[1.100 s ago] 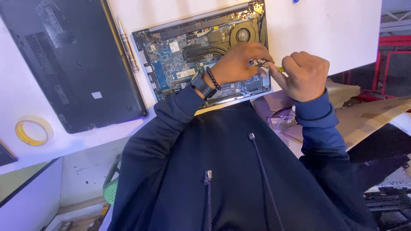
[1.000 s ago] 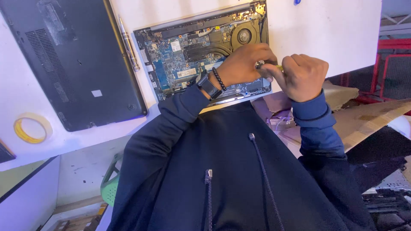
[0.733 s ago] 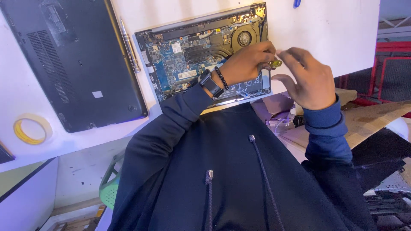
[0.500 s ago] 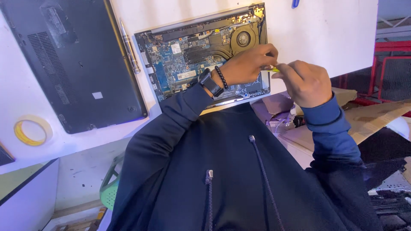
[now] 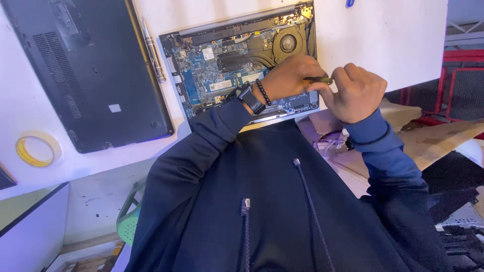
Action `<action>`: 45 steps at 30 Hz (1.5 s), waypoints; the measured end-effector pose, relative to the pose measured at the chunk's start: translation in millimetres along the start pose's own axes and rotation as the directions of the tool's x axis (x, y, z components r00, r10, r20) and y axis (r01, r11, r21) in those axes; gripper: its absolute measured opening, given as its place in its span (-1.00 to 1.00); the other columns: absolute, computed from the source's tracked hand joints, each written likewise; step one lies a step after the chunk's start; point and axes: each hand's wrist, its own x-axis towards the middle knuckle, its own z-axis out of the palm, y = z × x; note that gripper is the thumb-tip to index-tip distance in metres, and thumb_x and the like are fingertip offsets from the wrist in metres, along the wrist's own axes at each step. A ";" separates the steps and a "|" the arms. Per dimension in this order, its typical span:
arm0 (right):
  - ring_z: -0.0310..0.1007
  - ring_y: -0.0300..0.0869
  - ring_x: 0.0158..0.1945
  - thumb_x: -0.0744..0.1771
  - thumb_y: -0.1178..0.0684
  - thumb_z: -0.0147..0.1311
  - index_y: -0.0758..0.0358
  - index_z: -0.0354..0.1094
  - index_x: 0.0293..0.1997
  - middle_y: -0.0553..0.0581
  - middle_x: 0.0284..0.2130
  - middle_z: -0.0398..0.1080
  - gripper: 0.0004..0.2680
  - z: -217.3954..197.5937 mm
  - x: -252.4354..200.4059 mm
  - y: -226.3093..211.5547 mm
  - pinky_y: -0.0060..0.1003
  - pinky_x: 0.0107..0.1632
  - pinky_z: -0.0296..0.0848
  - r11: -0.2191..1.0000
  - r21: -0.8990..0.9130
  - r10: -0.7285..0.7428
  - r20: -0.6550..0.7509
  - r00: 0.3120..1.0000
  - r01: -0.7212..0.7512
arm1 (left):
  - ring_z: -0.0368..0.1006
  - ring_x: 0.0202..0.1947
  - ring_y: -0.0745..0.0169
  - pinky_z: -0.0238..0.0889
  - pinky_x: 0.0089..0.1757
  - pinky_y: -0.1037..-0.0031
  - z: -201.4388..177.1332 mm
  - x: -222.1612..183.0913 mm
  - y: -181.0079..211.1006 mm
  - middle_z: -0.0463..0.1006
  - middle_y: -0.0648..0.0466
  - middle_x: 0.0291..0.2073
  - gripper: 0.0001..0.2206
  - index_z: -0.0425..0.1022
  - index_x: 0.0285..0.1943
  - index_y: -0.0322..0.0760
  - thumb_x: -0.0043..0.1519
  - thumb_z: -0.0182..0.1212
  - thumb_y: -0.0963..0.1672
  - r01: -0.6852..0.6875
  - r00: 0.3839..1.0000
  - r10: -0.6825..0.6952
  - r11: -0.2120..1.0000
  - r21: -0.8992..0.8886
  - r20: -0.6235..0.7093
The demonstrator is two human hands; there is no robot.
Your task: Repairing a laptop by unscrewing components and inspecting the motherboard
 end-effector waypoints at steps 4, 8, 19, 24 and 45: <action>0.58 0.12 -0.26 0.36 -0.08 0.35 0.31 0.44 0.17 0.21 -0.20 0.45 -0.66 -10.8 5.7 10.4 -0.05 -0.35 0.51 0.946 0.316 -0.084 0.028 0.996 0.070 | 0.48 -0.34 -0.32 0.38 -0.28 0.04 13.1 -6.4 -10.3 0.52 -0.07 -0.43 -0.80 0.53 -0.22 -0.28 0.02 0.23 -0.32 0.041 0.998 -0.043 0.999 0.034 0.047; 0.58 -0.07 -0.26 0.42 0.13 0.14 0.24 0.49 0.03 0.10 -0.23 0.43 -0.89 3.7 -12.1 22.8 -0.29 -0.33 0.54 0.958 0.142 -0.255 0.028 0.966 0.249 | 0.54 -0.20 -0.51 0.35 -0.17 -0.04 -13.2 6.6 13.8 0.61 -0.27 -0.30 -0.44 0.31 0.24 -0.25 0.03 0.03 -0.41 0.155 0.975 -0.119 0.970 -0.189 0.187; 0.41 -0.09 -0.53 0.48 -0.09 0.15 0.16 0.28 -0.41 -0.03 -0.56 0.17 -0.70 7.7 17.0 12.8 -0.24 -0.49 0.37 0.969 0.117 -0.219 0.006 0.976 0.217 | 0.61 -0.19 -0.15 0.46 -0.10 0.20 7.6 -14.8 -8.9 0.61 0.03 -0.25 -0.81 0.64 -0.17 -0.17 0.10 0.55 -0.14 0.114 0.987 -0.116 0.993 -0.025 -0.110; 0.29 -0.21 -0.58 0.41 -0.02 0.17 -0.03 0.21 -0.45 -0.17 -0.55 0.09 -0.76 6.0 13.5 9.6 -0.35 -0.53 0.25 0.995 -0.059 -0.076 0.028 0.997 0.077 | 0.65 -0.29 -0.07 0.52 -0.19 0.28 12.5 -17.7 -2.0 0.64 0.08 -0.34 -0.90 0.60 -0.14 -0.12 0.35 0.19 -0.09 0.105 0.962 -0.101 0.994 0.000 -0.253; 0.47 -0.14 -0.44 0.46 0.09 0.08 0.34 0.48 -0.04 0.03 -0.45 0.28 -0.88 10.1 -2.3 16.9 -0.32 -0.41 0.52 0.933 0.100 -0.340 -0.074 0.938 0.346 | 0.41 -0.01 -0.50 0.37 -0.01 -0.13 10.6 -21.2 -9.3 0.54 -0.30 -0.16 -0.63 0.51 -0.07 -0.50 -0.03 -0.03 -0.43 0.074 0.997 -0.073 0.997 -0.026 0.037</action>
